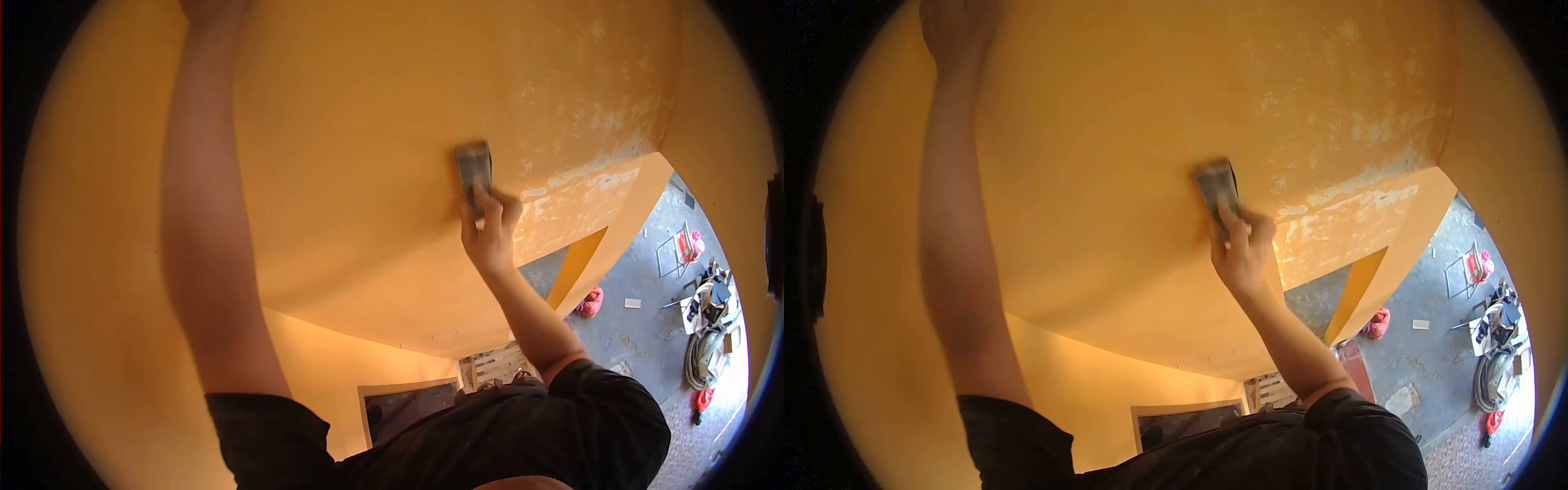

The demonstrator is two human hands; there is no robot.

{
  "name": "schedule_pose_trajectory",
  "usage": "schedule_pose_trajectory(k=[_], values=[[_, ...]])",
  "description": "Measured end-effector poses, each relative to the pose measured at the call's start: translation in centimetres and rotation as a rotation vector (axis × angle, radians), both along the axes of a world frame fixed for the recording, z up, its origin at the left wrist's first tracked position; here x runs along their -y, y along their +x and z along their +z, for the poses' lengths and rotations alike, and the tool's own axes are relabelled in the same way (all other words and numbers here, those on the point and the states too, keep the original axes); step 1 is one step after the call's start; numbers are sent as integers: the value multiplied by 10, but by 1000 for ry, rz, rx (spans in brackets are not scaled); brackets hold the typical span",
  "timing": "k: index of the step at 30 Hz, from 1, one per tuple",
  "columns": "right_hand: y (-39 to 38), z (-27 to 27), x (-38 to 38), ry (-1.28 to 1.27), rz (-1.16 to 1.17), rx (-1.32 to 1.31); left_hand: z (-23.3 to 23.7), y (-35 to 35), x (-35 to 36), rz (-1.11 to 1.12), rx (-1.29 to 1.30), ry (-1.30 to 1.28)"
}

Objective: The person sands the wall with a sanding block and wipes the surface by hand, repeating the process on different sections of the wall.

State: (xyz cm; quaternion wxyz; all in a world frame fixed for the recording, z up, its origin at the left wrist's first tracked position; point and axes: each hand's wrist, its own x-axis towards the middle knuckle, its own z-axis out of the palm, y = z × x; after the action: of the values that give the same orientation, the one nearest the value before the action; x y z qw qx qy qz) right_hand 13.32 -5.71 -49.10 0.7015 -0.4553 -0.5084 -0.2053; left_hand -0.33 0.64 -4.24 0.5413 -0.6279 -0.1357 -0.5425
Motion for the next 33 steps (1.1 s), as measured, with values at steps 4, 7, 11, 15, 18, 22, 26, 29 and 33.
schedule_pose_trajectory(k=[4,7,11,15,18,22,26,29,33], values=[[9,58,1,66,-55,28,-71,-1,10,192,-45,-2],[3,2,9,22,-51,40,-100,6,16,283,-25,-68],[-3,7,-4,78,3,-74,-101,8,12,329,-4,-90],[-1,44,-9,106,-9,-70,-102,7,11,294,-12,-53],[4,13,-2,85,-30,10,-95,6,6,282,-13,27],[8,66,-14,118,-70,57,-97,5,8,227,-50,9],[11,49,-10,137,-89,72,-95,0,1,250,-67,63],[10,1,-5,51,-90,60,-91,0,-5,246,-29,155],[12,82,-14,173,-112,26,-90,2,-4,230,-35,120]])
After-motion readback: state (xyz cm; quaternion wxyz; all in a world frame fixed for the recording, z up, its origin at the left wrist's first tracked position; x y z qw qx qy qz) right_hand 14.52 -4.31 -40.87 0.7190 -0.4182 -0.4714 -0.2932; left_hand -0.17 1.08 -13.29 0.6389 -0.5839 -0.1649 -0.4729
